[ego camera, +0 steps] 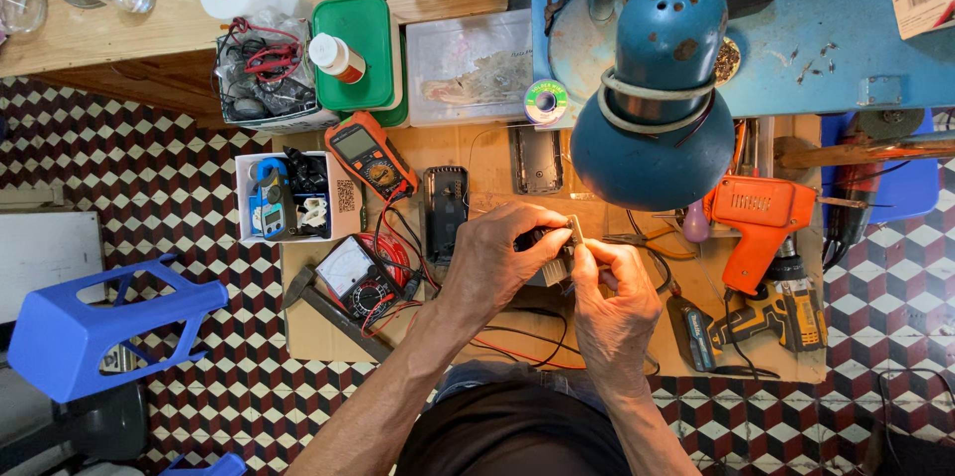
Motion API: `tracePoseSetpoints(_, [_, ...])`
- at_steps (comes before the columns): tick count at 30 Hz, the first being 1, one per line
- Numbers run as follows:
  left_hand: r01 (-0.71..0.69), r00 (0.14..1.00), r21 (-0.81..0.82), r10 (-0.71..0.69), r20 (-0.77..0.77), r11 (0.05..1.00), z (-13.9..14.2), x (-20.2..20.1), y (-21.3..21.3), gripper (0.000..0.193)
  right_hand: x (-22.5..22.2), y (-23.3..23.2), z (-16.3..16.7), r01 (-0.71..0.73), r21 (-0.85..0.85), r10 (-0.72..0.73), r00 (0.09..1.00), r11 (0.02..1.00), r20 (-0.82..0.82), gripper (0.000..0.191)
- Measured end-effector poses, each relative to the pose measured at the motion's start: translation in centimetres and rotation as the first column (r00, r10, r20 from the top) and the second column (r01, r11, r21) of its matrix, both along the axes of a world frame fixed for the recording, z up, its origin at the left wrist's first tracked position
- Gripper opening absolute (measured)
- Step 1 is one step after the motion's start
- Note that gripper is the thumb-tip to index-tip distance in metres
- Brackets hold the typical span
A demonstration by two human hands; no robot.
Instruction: The person uses a heat gun to apply heat to a green circuit board and then attaches a small cylindrical component to it. The person repeatedly flips the board and applies heat to different areas while handling the component and wires.
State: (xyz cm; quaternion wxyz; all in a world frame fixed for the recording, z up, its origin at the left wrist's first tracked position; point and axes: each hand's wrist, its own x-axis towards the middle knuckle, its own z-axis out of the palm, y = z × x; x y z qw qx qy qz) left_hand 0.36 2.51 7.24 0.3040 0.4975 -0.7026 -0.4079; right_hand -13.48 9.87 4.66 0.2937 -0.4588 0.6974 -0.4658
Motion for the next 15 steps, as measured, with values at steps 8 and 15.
tracePoseSetpoints(8, [-0.020,1.000,-0.013,0.020,-0.005,1.000,0.2,-0.1,1.0,0.024,0.2,0.0,0.1,0.068,0.097,-0.070,0.997,0.993,0.016,0.010])
tracePoseSetpoints(15, [-0.041,0.999,0.018,0.041,-0.004,0.999,-0.2,0.0,1.1,0.020,0.4,-0.3,0.3,0.062,0.081,-0.065,0.998,0.995,0.028,0.010])
